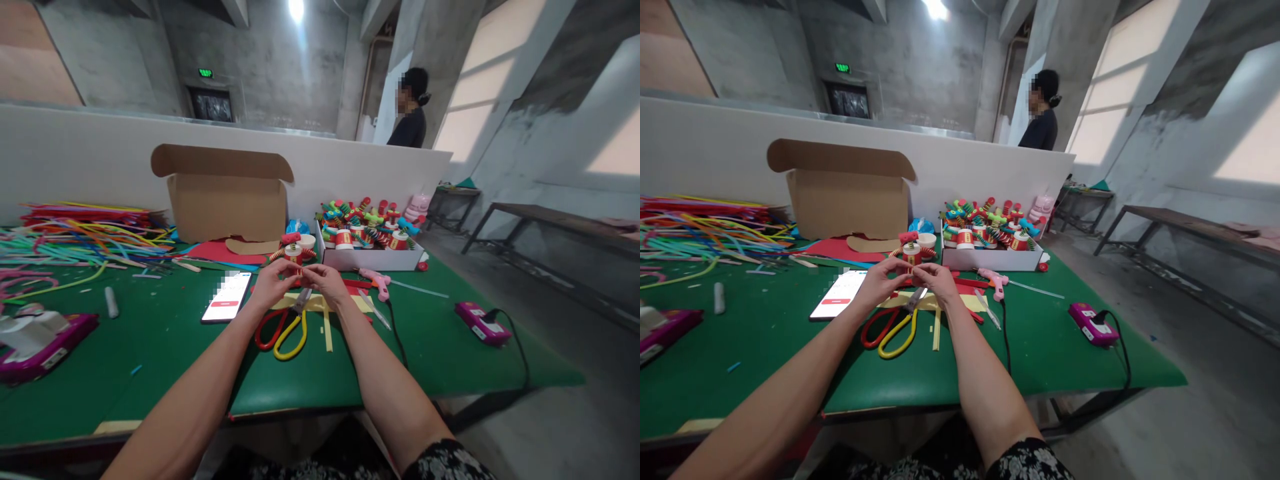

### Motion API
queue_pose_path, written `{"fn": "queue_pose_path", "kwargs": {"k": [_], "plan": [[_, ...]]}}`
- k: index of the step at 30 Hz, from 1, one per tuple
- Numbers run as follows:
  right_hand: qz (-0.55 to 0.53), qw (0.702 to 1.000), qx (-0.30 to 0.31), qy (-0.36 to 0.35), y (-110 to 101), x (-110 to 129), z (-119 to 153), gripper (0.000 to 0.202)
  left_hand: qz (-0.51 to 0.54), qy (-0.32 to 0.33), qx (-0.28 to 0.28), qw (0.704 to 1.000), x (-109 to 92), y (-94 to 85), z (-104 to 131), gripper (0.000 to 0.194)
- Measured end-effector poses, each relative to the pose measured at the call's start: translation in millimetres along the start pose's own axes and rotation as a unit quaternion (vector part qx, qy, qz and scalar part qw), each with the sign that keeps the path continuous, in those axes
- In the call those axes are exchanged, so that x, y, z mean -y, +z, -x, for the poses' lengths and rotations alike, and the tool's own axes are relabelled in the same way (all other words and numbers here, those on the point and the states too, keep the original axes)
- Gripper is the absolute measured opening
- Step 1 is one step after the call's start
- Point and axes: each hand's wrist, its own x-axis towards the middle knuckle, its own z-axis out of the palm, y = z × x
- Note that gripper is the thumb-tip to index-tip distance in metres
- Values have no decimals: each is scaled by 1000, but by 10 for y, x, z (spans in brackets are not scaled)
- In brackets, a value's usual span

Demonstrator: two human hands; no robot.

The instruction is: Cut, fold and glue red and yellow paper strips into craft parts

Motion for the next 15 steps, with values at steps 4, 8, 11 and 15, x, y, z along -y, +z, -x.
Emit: {"fn": "queue_pose_path", "kwargs": {"k": [4,8,11,15], "plan": [[-7,1000,-10,-3,-6,13,-1,32,-1,1,-4,1000,10,-5,-2,16],[-13,1000,-15,4,-1,29,6,33,8,-2,2,1000,0,0,-4,15],[-8,1000,-16,2,4,38,15,33,8,1,-1,1000,8,-2,-5,15],[-2,1000,-12,5,4,51,18,35,0,8,-10,1000,43,-13,-10,15]]}}
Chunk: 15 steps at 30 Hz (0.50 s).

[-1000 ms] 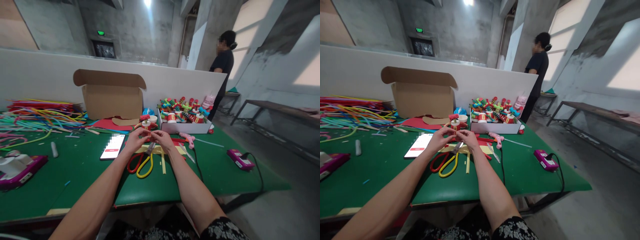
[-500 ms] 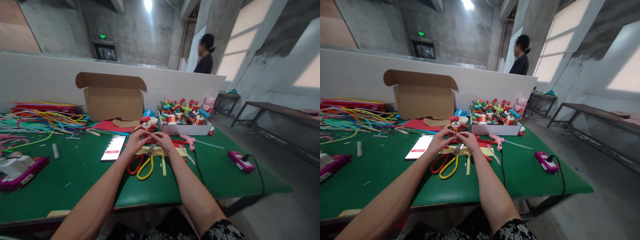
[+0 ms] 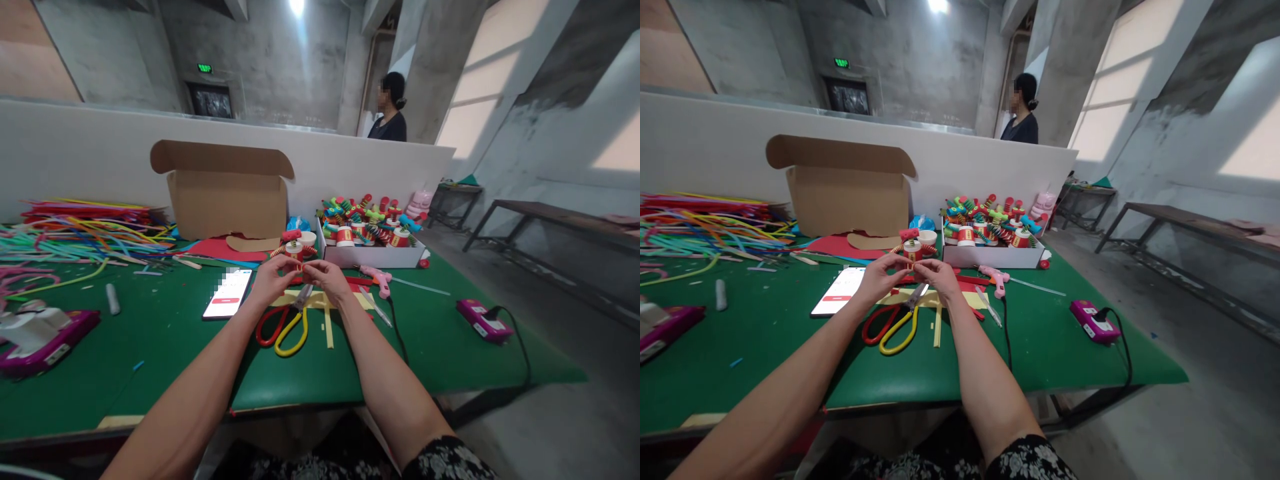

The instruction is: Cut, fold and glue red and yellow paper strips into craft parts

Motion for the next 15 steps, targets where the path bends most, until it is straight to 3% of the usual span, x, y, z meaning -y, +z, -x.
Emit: {"fn": "queue_pose_path", "kwargs": {"k": [10,15], "plan": [[-61,992,43,100,1,-18,-10,40,8,27,12,1000,18,14,2,16],[-28,997,55,49,-5,-32,5,34,25,11,21,999,-10,26,8,18]]}}
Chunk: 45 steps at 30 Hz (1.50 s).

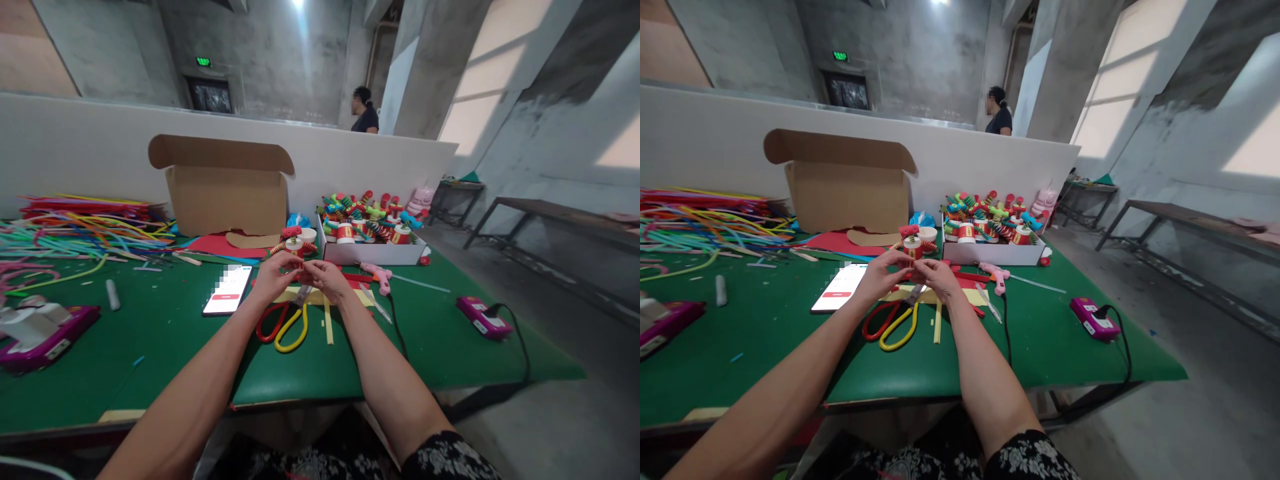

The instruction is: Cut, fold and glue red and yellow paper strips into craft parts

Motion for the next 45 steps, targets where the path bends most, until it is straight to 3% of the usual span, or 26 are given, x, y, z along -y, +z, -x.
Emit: {"fn": "queue_pose_path", "kwargs": {"k": [4,7,10,17,23,31,42,45], "plan": [[16,997,-38,-67,-19,-8,-33,33,93,-71,-13,993,32,6,-21,38],[39,992,-51,-111,-22,-5,-55,33,158,-150,-41,975,49,-1,-34,37],[62,989,-44,-130,-15,-2,-60,33,178,-182,-41,966,42,-4,-34,36],[72,988,-26,-134,-10,-31,-65,31,153,-160,-2,975,84,22,-18,33],[74,989,-29,-124,-26,-37,-70,34,134,-145,-6,980,112,13,-12,31],[84,986,-35,-141,-21,-40,-78,32,172,-167,5,971,68,28,-10,40],[69,987,-37,-143,-41,-32,-89,32,148,-169,-38,974,78,24,-29,32],[45,992,-33,-109,-19,-6,-63,36,141,-157,-30,977,98,23,-26,31]]}}
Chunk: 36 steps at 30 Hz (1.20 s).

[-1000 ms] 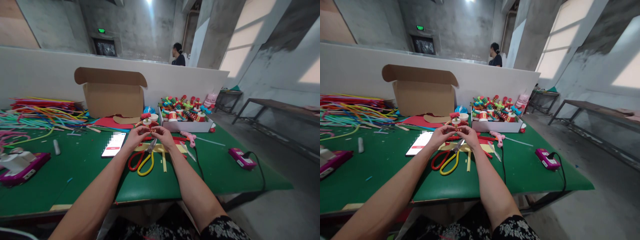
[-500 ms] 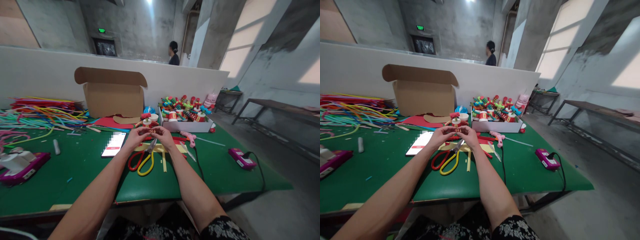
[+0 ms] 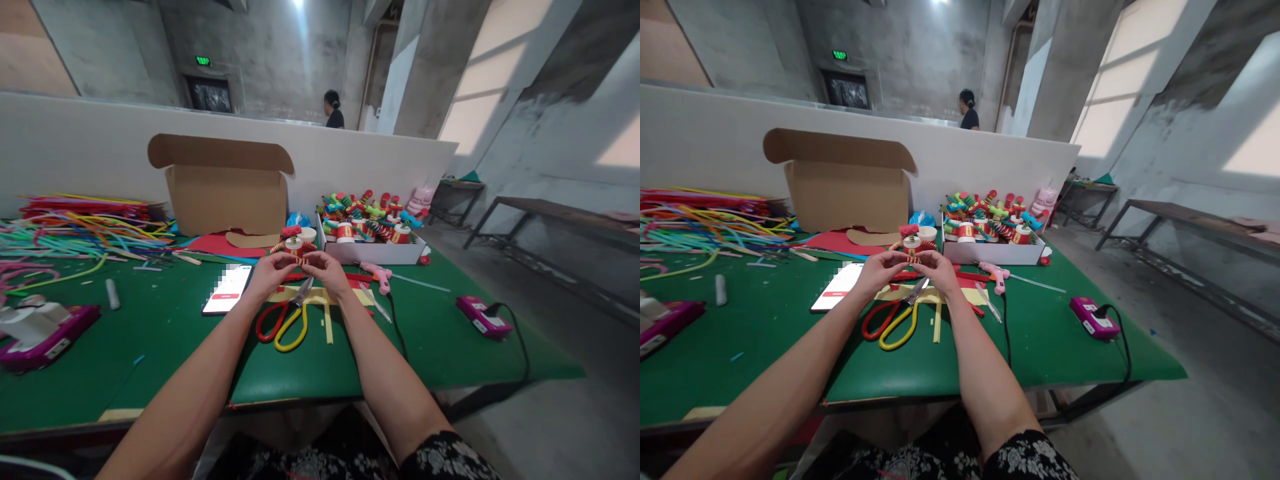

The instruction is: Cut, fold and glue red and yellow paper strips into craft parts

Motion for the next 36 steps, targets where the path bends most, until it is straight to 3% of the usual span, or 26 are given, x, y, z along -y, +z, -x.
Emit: {"fn": "queue_pose_path", "kwargs": {"k": [5,14,24,29,36], "plan": [[-23,997,-6,80,20,18,29,34,-60,40,20,997,48,-17,1,28],[-34,998,-26,53,-30,-15,10,31,-55,48,-4,997,8,-1,14,26],[-3,1000,-13,-11,-6,-37,-13,29,91,-60,-2,994,-58,40,18,39],[10,1000,0,-12,0,-37,-5,28,80,-48,19,995,-48,37,26,37],[-38,999,-9,22,3,-22,1,31,53,-17,4,998,-41,17,11,34]]}}
